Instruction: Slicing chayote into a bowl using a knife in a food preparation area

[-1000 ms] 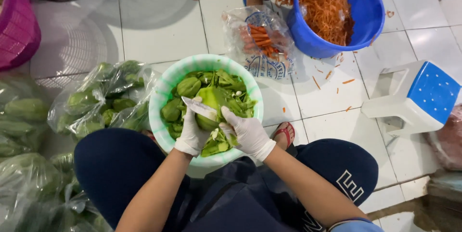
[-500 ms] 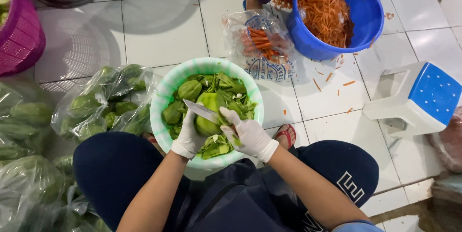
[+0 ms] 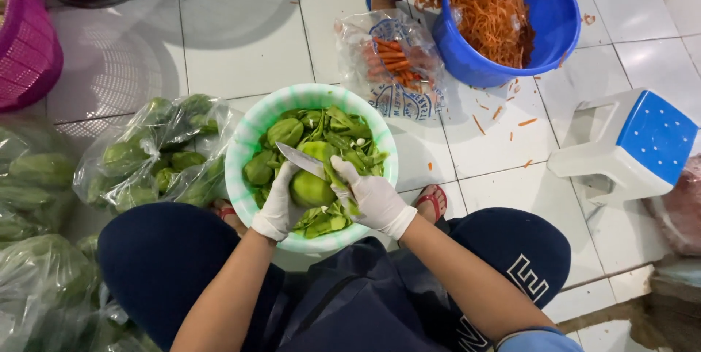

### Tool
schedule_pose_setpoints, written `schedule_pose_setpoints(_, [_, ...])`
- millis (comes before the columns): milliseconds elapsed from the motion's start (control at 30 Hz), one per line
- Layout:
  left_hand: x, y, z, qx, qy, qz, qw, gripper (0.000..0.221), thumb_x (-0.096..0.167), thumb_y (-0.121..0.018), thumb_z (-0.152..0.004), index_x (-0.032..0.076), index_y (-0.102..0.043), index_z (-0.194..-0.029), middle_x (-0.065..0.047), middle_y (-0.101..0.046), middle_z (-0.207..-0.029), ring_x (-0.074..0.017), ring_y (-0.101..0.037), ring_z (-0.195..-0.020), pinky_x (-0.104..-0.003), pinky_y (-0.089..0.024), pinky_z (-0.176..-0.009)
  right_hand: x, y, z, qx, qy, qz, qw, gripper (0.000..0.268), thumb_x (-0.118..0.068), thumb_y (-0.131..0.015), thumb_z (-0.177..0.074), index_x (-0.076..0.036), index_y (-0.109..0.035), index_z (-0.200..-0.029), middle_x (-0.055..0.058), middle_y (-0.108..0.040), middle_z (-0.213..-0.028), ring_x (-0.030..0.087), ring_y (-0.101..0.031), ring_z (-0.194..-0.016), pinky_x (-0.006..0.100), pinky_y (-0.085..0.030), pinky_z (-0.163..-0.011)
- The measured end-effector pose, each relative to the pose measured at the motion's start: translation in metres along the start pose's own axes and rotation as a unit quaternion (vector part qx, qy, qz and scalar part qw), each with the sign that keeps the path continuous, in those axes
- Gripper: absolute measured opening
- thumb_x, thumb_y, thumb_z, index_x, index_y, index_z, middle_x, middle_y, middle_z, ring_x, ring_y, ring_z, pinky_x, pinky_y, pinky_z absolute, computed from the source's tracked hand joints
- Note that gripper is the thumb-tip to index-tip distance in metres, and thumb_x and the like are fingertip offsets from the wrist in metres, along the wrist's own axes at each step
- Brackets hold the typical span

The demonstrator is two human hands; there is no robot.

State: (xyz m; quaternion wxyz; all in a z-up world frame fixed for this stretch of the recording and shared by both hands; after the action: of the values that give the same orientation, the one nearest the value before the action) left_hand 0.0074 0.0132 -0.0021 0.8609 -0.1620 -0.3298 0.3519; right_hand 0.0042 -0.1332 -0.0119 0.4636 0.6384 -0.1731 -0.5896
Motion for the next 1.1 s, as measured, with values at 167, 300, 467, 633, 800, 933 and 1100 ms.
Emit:
schedule_pose_setpoints(167, [-0.01, 0.017, -0.019, -0.042, -0.004, -0.011, 0.999, 0.048, 0.03, -0.071, -0.069, 0.011, -0.063, -0.112, -0.014, -0.065, -0.101, -0.0257, -0.062, -0.082, -0.042, -0.051, -0.072, -0.027, 0.024, 0.003, -0.047, -0.026, -0.028, 0.998, 0.067, -0.029, -0.037, -0.09, -0.021, -0.001, -0.147, 0.024, -0.064, -0.068, 0.047, -0.064, -0.073, 0.054, -0.05, -0.075])
schedule_pose_setpoints(300, [-0.001, -0.002, 0.001, -0.075, -0.012, -0.073, 0.994, 0.06, 0.017, -0.064, -0.07, 0.01, -0.053, -0.128, -0.019, -0.06, -0.112, -0.029, -0.06, -0.092, -0.041, -0.048, -0.08, -0.02, 0.03, -0.003, 0.004, 0.006, -0.084, 0.996, 0.055, -0.022, -0.036, -0.092, -0.022, -0.021, -0.145, 0.032, -0.062, -0.071, 0.05, -0.062, -0.074, 0.056, -0.05, -0.071])
schedule_pose_setpoints(467, [-0.017, 0.019, -0.023, -0.051, 0.033, -0.018, 0.998, 0.053, 0.027, -0.069, -0.068, 0.01, -0.06, -0.117, -0.015, -0.062, -0.103, -0.0262, -0.059, -0.082, -0.042, -0.048, -0.071, -0.022, 0.041, -0.013, 0.053, -0.036, -0.287, 0.956, 0.044, -0.029, -0.037, -0.095, -0.001, -0.053, -0.125, 0.031, -0.062, -0.105, 0.044, -0.056, -0.105, 0.051, -0.042, -0.096])
schedule_pose_setpoints(633, [-0.02, 0.031, -0.031, -0.046, -0.002, -0.002, 0.999, 0.051, 0.028, -0.071, -0.07, 0.008, -0.061, -0.116, -0.016, -0.063, -0.105, -0.0278, -0.061, -0.085, -0.044, -0.049, -0.075, -0.032, 0.032, 0.007, -0.082, -0.047, -0.092, 0.991, 0.064, -0.034, -0.035, -0.093, -0.018, -0.008, -0.148, 0.021, -0.065, -0.068, 0.045, -0.063, -0.072, 0.053, -0.05, -0.072])
schedule_pose_setpoints(800, [-0.016, 0.028, -0.023, -0.064, -0.038, -0.022, 0.997, 0.05, 0.022, -0.07, -0.07, 0.01, -0.058, -0.117, -0.017, -0.062, -0.106, -0.0255, -0.062, -0.087, -0.042, -0.05, -0.077, -0.021, 0.018, 0.002, -0.092, -0.045, -0.047, 0.994, 0.066, -0.035, -0.033, -0.092, -0.021, -0.003, -0.149, 0.019, -0.064, -0.065, 0.046, -0.063, -0.072, 0.053, -0.05, -0.072])
schedule_pose_setpoints(933, [-0.014, 0.03, -0.026, -0.085, -0.048, -0.037, 0.995, 0.057, 0.022, -0.067, -0.071, 0.011, -0.052, -0.126, -0.018, -0.06, -0.111, -0.029, -0.061, -0.093, -0.043, -0.05, -0.08, -0.023, 0.015, -0.003, -0.083, -0.037, -0.027, 0.996, 0.065, -0.037, -0.03, -0.092, -0.021, -0.004, -0.149, 0.02, -0.063, -0.064, 0.048, -0.062, -0.073, 0.055, -0.048, -0.073])
schedule_pose_setpoints(1100, [-0.008, 0.027, -0.022, -0.078, -0.046, -0.044, 0.995, 0.063, 0.017, -0.064, -0.069, 0.014, -0.051, -0.131, -0.018, -0.059, -0.114, -0.0295, -0.06, -0.091, -0.042, -0.05, -0.078, -0.017, 0.009, -0.011, -0.074, -0.039, -0.004, 0.996, 0.062, -0.04, -0.026, -0.093, -0.02, -0.007, -0.148, 0.02, -0.063, -0.062, 0.049, -0.062, -0.072, 0.054, -0.048, -0.073])
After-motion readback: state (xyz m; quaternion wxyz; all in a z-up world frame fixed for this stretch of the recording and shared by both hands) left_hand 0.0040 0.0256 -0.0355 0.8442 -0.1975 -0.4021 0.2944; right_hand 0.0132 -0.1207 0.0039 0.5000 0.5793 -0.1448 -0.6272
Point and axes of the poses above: each hand's wrist, its own z-axis away from the middle knuckle, its own y-axis out of the back of the hand, x = y × z, the point moved 3 cm from there along -z, towards the middle knuckle
